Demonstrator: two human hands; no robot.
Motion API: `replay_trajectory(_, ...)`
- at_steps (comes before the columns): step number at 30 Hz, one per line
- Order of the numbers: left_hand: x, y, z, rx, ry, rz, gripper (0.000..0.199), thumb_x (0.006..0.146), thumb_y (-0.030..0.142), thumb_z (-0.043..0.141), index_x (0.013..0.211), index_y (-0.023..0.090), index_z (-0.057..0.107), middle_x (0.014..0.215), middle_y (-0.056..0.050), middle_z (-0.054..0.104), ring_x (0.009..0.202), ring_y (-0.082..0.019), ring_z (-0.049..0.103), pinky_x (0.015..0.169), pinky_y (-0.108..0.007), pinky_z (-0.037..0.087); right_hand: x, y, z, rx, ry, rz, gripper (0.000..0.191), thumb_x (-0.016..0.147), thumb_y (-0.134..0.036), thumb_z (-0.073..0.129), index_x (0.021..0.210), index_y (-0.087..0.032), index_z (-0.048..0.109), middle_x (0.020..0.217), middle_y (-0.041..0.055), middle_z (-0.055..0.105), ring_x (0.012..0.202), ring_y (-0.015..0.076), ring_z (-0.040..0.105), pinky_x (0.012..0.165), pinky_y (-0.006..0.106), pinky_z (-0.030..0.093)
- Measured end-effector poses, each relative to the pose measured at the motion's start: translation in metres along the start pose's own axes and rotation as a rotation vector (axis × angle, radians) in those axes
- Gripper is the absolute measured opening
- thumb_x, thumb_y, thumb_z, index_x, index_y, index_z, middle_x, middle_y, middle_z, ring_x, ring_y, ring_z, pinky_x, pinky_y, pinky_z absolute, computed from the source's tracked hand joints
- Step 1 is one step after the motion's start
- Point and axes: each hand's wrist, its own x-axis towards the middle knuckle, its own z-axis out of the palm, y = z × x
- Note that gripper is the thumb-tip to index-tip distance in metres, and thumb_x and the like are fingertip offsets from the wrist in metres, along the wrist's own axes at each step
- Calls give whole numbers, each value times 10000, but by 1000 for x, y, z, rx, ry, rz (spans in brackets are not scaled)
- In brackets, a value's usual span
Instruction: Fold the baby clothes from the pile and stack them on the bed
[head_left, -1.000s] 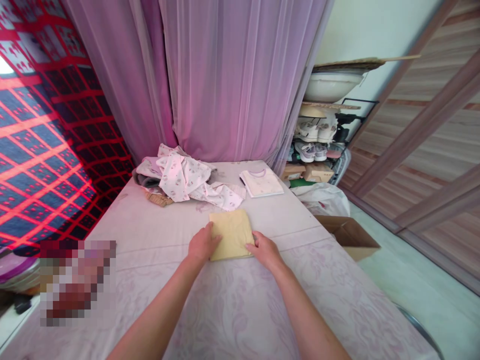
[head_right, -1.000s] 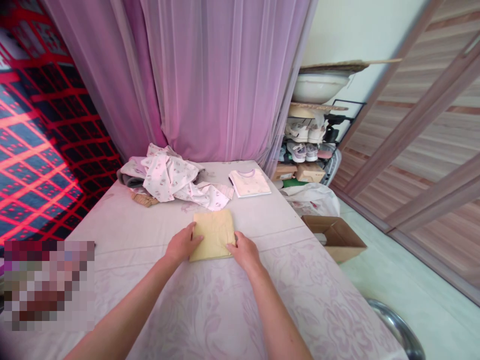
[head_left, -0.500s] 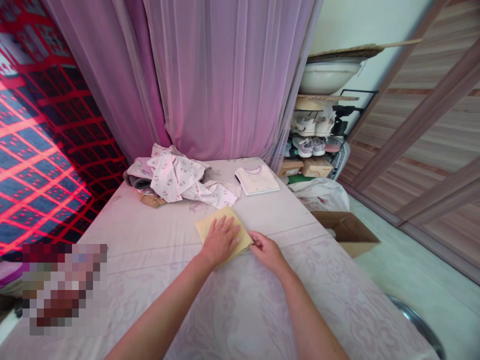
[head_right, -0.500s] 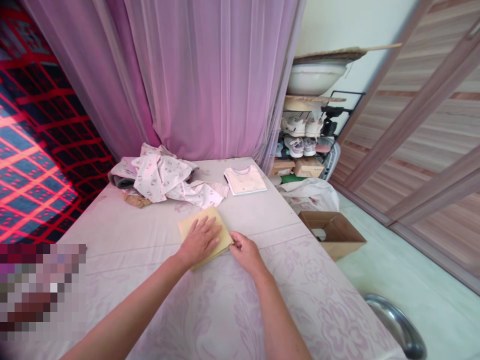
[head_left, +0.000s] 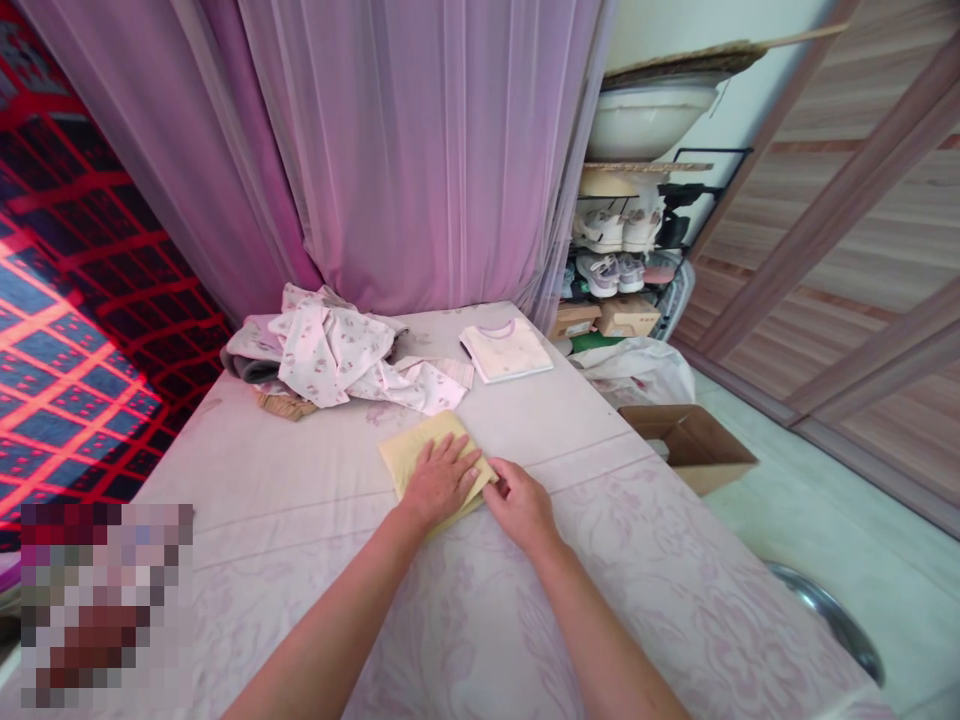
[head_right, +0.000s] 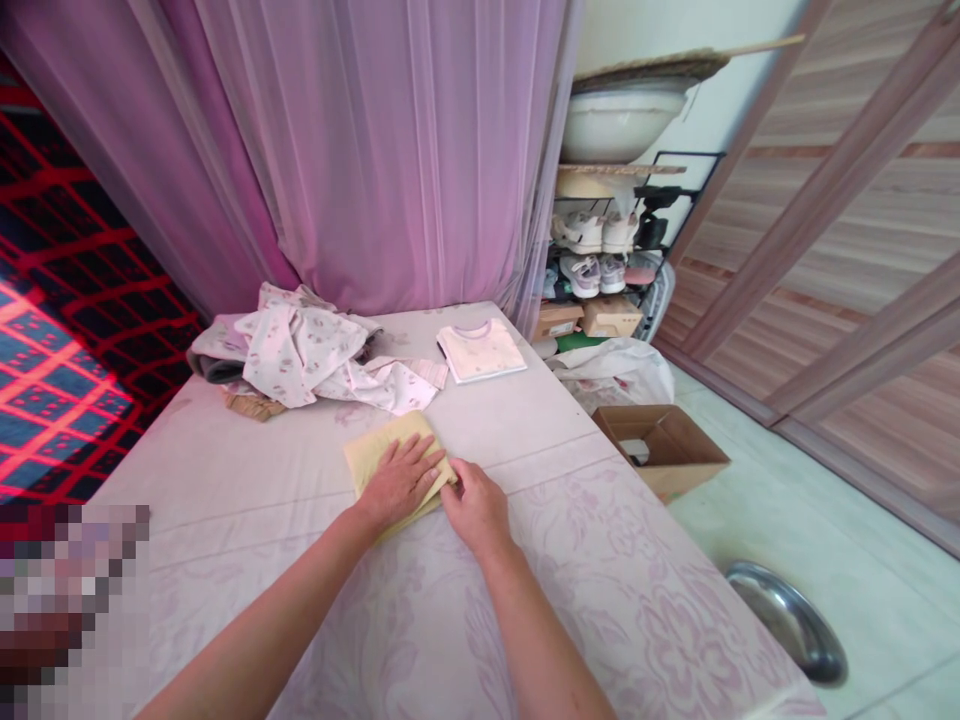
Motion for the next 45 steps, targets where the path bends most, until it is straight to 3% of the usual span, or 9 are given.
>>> replay_trajectory(7, -1, 0, 4, 34, 43, 17, 494, 962, 500, 218, 1362, 321, 445, 1495, -21, 354, 1393, -259, 255, 1118, -527, 194, -1, 2, 2, -60, 43, -18, 261, 831, -214, 454, 1023, -226, 631, 898, 20, 690, 775, 145, 609, 707, 233, 414)
replay_trajectory(13, -1, -2, 8, 81, 71, 42, 592, 906, 625, 260, 1379, 307, 424, 1500, -45, 344, 1391, -283, 254, 1118, -527, 187, -3, 2, -7, -149, 5, -19, 182, 831, -179, 459, 842, -230, 633, 731, -6, 669, 690, 134, 592, 640, 224, 373)
replay_trajectory(18, -2, -1, 10, 87, 60, 66, 678, 853, 692, 313, 1393, 293, 403, 1505, -69, 329, 1390, -303, 247, 1115, -543, 174, -2, 11, -12, -134, -19, -80, 219, 800, -126, 452, 795, -234, 643, 784, 3, 664, 768, 145, 597, 702, 238, 417)
replay_trajectory(23, -1, 0, 1, 29, 5, 33, 713, 845, 669, 380, 1431, 266, 339, 1522, -69, 290, 1410, -298, 194, 1128, -547, 131, -3, 13, -6, -101, 64, -241, 368, 860, -162, 383, 1149, -178, 612, 1217, 87, 612, 1131, 174, 534, 979, 311, 397)
replay_trajectory(28, 11, -23, -22, -155, -193, 34, 518, 946, 407, 289, 1441, 261, 325, 1502, -10, 323, 1396, -188, 257, 1137, -395, 228, -7, 4, 0, -234, -165, -237, 445, 921, -264, 382, 1352, -207, 476, 1410, 64, 471, 1320, 203, 376, 1105, 415, 257)
replay_trajectory(30, 19, -34, -29, -156, -164, 15, 498, 950, 350, 267, 1425, 235, 364, 1496, -19, 339, 1390, -168, 271, 1132, -349, 242, -8, 3, 0, -266, -203, -218, 446, 927, -279, 390, 1363, -222, 465, 1420, 59, 460, 1334, 206, 357, 1111, 435, 235)
replay_trajectory(32, 27, -41, -30, -91, -112, -13, 500, 947, 360, 291, 1411, 201, 387, 1506, -50, 319, 1404, -201, 233, 1141, -395, 210, -8, 2, -1, -283, -201, -214, 439, 932, -286, 394, 1360, -224, 468, 1416, 62, 464, 1332, 205, 360, 1109, 437, 233)
replay_trajectory(39, 40, -43, -14, 47, -42, -50, 544, 937, 463, 320, 1420, 216, 356, 1518, -59, 297, 1401, -259, 237, 1130, -480, 193, -7, -1, -4, -298, -202, -200, 403, 934, -305, 410, 1316, -235, 518, 1384, 54, 501, 1316, 218, 383, 1096, 449, 243)
replay_trajectory(45, 34, -41, -12, 72, 42, -56, 505, 937, 433, 322, 1391, 228, 406, 1481, -42, 378, 1372, -267, 302, 1124, -486, 211, -8, 11, 2, -248, -73, -219, 340, 930, -260, 399, 1177, -229, 631, 1246, 64, 621, 1218, 210, 496, 1057, 437, 316)
